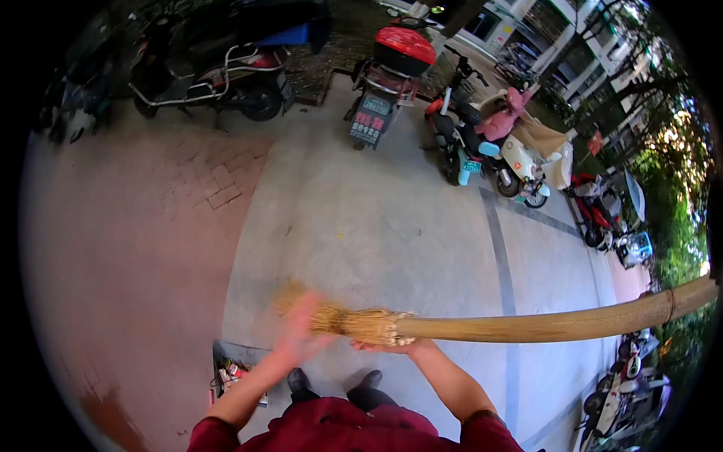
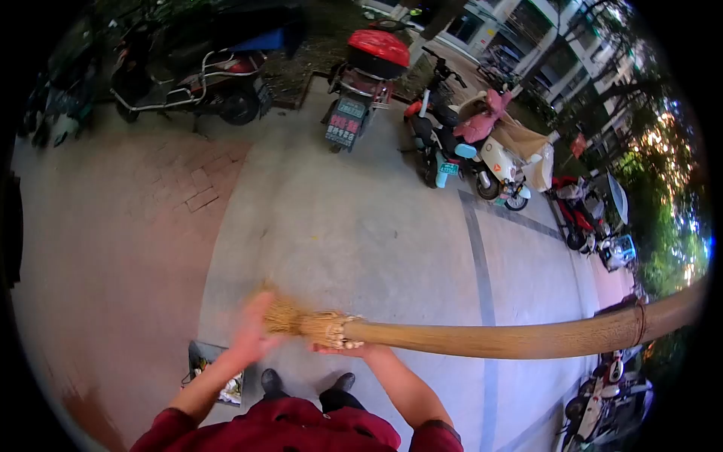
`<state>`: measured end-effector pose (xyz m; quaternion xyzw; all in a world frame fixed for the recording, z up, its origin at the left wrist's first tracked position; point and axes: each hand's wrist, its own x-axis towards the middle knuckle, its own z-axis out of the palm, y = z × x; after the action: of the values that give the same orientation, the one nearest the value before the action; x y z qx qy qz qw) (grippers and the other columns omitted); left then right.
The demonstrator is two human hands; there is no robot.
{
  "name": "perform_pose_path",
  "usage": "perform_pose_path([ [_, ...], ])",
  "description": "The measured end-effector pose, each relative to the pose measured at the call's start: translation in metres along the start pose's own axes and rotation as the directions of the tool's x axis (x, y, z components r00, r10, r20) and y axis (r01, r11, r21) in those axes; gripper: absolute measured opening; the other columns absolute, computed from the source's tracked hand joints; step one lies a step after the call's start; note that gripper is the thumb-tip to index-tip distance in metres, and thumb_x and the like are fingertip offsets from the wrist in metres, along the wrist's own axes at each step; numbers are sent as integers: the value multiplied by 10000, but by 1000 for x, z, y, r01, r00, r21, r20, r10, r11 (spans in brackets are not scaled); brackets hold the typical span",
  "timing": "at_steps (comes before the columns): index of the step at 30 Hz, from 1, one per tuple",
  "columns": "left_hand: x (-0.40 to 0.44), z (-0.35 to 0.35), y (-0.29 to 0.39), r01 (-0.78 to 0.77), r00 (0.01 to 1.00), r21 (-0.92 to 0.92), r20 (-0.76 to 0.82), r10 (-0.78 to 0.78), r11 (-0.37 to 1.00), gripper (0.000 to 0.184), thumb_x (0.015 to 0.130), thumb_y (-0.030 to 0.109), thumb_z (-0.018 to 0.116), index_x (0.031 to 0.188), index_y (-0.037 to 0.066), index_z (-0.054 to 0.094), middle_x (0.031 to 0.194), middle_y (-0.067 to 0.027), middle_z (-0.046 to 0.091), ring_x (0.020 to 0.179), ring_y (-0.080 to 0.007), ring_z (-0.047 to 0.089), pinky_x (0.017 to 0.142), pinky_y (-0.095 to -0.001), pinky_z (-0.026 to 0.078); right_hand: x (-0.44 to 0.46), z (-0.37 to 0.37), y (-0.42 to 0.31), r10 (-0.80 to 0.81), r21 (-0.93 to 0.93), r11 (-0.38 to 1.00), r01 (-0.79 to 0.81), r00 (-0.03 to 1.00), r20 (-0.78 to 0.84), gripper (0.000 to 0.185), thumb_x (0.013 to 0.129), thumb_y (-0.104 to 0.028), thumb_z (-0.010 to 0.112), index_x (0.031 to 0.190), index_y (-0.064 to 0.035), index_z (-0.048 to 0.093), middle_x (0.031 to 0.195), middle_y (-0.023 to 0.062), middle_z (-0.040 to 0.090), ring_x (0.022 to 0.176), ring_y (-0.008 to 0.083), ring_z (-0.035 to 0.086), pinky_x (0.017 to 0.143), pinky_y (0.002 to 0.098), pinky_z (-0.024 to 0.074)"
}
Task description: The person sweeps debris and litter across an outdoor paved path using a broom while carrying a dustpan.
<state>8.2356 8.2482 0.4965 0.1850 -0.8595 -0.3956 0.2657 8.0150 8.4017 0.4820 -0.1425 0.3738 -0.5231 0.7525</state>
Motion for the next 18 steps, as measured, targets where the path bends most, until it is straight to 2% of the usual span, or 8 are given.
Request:
perform_pose_path([
  [2,68,8,102,-343,936,-100,40,349,934,798,667,290,731,1301,6,339,1279,-211,409,1189,-358,387,986,-431,315,7,0,-1,32,-250,967,-51,996,-79,513,870,-274,499,1290,-20,350,1191,202,484,1069,328,497,911,407,425],
  [4,113,24,178,-410,897,-210,82,434,887,637,683,253,710,1219,40,440,1255,-200,437,1105,-357,467,902,-410,395,-10,-1,-10,61,-364,926,-101,991,-119,546,859,-266,523,1309,-30,323,1203,192,478,1089,309,486,928,400,408],
  [6,140,32,219,2,828,-400,514,222,917,499,693,215,684,1129,60,497,1123,-187,526,970,-358,536,797,-408,442,-44,-13,-30,69,-443,886,-134,985,-159,583,848,-258,546,1327,-40,295,1216,183,471,1109,291,475,946,393,391],
  [8,158,68,238,122,726,-423,655,211,898,382,699,179,659,1044,73,532,968,-170,587,835,-359,577,699,-410,467,-93,-30,-63,44,-511,848,-142,979,-199,624,837,-250,570,1346,-50,268,1228,173,465,1130,272,464,963,386,374],
  [13,182,206,285,-300,711,-473,468,525,828,253,703,122,609,944,96,536,634,-142,570,587,-333,571,526,-418,429,-288,-78,-165,-212,-674,739,-12,945,-250,740,810,-230,630,1392,-75,199,1259,149,449,1181,226,437,1005,368,331],
  [14,191,228,304,-280,661,-418,569,489,864,247,706,127,601,942,94,536,633,-145,571,585,-339,569,526,-424,431,-338,-83,-173,-342,-718,687,116,923,-178,778,809,-252,630,1405,-101,154,1259,151,451,1185,239,434,1004,393,326],
  [16,206,270,340,-242,547,-291,747,378,926,237,712,138,583,940,89,537,631,-151,572,582,-351,566,525,-435,435,-432,-77,-175,-632,-744,514,426,775,7,813,811,-258,624,1419,-123,102,1266,150,447,1189,255,433,992,434,332],
  [18,219,313,365,-325,460,-308,774,435,894,213,724,121,543,925,50,529,627,-172,573,592,-367,568,547,-449,444,-497,-84,-160,-903,-668,262,697,422,86,793,803,-216,627,1409,-106,128,1226,149,470,1144,272,467,968,444,356],
])
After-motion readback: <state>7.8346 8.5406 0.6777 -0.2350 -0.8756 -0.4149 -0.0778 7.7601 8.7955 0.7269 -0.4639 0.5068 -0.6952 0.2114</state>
